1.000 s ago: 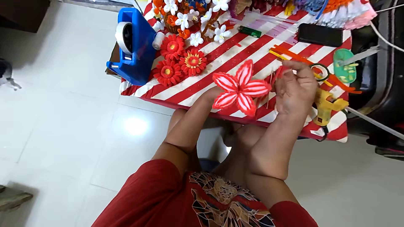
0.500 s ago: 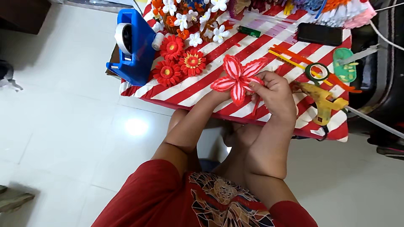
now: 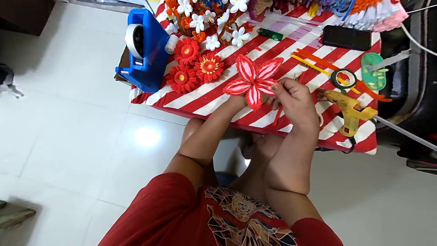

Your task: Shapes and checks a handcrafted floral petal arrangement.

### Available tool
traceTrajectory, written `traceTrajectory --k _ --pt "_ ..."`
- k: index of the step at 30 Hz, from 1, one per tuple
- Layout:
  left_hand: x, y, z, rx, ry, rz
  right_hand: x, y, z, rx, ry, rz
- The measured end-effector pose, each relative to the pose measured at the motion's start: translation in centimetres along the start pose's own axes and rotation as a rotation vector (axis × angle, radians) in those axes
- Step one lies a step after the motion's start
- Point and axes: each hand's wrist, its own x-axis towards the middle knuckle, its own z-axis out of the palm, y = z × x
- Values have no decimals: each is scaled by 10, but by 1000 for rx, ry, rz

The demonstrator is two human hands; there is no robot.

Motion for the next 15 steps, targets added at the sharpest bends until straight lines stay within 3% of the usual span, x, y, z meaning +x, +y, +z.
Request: traceTrajectory --k 5,9,13,15 --pt "5 -12 11 0 25 23 2 6 -5 20 -3 -51" --pt "-5 14 -15 -31 -23 -62 -2 -1 -4 -103 22 -63" --pt "-9 17 -22 -579 51 -58 -7 6 -17 26 -38 -72" --pt "-9 18 -29 -709 -53 -13 -4 10 -20 89 20 -94"
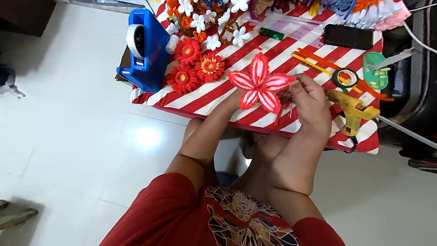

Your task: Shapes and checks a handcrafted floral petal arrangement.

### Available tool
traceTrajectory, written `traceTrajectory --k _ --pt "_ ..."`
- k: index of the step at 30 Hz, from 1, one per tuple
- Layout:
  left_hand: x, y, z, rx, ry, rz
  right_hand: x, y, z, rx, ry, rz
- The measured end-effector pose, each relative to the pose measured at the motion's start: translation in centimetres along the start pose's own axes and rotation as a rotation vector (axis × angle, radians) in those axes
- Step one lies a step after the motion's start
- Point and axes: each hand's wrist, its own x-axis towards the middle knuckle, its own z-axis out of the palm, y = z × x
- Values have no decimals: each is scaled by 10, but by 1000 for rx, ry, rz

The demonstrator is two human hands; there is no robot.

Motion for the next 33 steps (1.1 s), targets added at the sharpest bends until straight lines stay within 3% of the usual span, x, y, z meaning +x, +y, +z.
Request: traceTrajectory --k 4,7,12,14,17,19,23,25,29,33 --pt "13 -36 1 -147 -250 166 -2 -4 -3 -51 -28 -93" --pt "8 -5 5 -143 -212 -27 -6 -10 1 -167 -54 -30" --pt "7 4 6 -44 -203 -17 -5 -14 6 -251 -22 -1" --pt "8 0 9 -33 -132 33 -3 -11 9 -288 30 -46" --pt "26 -29 19 190 130 390 7 -1 15 -254 155 -95" --pt "29 -30 19 271 235 464 8 -2 19 -216 155 -85" --pt "17 -9 18 143 187 362 2 -7 17 -82 -28 -21" --pt "14 -1 16 211 144 341 -1 -6 11 -37 -33 -8" --pt "6 13 11 377 -62 -42 -3 -7 3 75 40 1" --pt "9 7 11 268 -110 12 -4 -10 7 93 6 23"
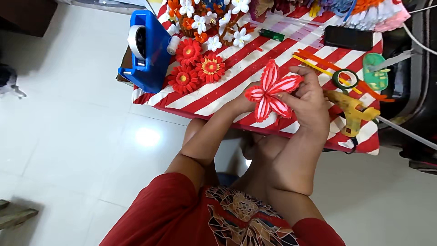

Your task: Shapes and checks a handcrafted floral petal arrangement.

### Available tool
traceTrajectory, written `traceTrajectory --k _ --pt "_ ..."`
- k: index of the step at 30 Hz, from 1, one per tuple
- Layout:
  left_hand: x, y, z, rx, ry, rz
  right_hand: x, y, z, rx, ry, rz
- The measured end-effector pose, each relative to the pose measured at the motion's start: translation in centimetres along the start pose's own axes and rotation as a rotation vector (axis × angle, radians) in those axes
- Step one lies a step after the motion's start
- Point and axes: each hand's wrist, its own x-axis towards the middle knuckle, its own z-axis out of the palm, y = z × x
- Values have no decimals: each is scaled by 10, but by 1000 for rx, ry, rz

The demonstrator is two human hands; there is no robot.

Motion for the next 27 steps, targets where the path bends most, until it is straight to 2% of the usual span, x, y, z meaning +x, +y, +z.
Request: traceTrajectory --k 5,10,18,22,27 --pt "0 -2 1 -98 51 92 1 0 3 -24 -24 28" --pt "-2 -2 0 30 13 63 0 1 1 -134 -56 27" --pt "2 -8 2 -38 77 64 4 -1 8 -110 -44 33" --pt "3 -13 4 -239 133 117 12 9 6 -23 107 -119" --pt "0 -20 -2 -199 80 143 15 14 1 100 380 -225"
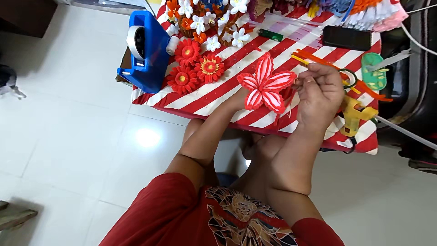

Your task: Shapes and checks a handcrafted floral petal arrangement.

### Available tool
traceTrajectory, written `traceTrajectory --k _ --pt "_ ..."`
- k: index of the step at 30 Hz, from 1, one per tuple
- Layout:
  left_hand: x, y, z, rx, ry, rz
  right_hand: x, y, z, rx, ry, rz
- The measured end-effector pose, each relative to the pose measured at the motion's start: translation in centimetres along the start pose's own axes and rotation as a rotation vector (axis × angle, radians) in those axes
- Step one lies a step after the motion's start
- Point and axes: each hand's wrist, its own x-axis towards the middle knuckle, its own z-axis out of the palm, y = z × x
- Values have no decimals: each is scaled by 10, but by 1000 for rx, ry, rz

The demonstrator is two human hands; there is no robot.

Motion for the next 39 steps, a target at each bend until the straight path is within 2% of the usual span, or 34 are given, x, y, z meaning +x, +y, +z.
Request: traceTrajectory --k 4,9,11,14,17,22,28,36,39 --pt "0 4 -1 -98 -26 -54 1 2 -1 97 5 -12" --pt "6 -32 1 -18 -105 61 1 0 2 -22 32 21" --pt "3 -17 2 -90 -89 -52 -1 -3 -6 -131 -115 48" --pt "2 22 1 71 -117 -287 -7 -13 -13 -217 -402 123" --pt "0 27 2 162 -127 -241 -8 -16 -10 -216 -459 163" --pt "4 33 5 20 -55 75 -10 -17 -6 -276 -430 164" --pt "3 35 3 54 -57 52 -10 -20 8 -330 -342 194" --pt "6 26 5 17 -47 142 -10 -17 13 -449 -303 171" --pt "4 31 3 49 -48 34 -11 -20 15 -484 -291 194"
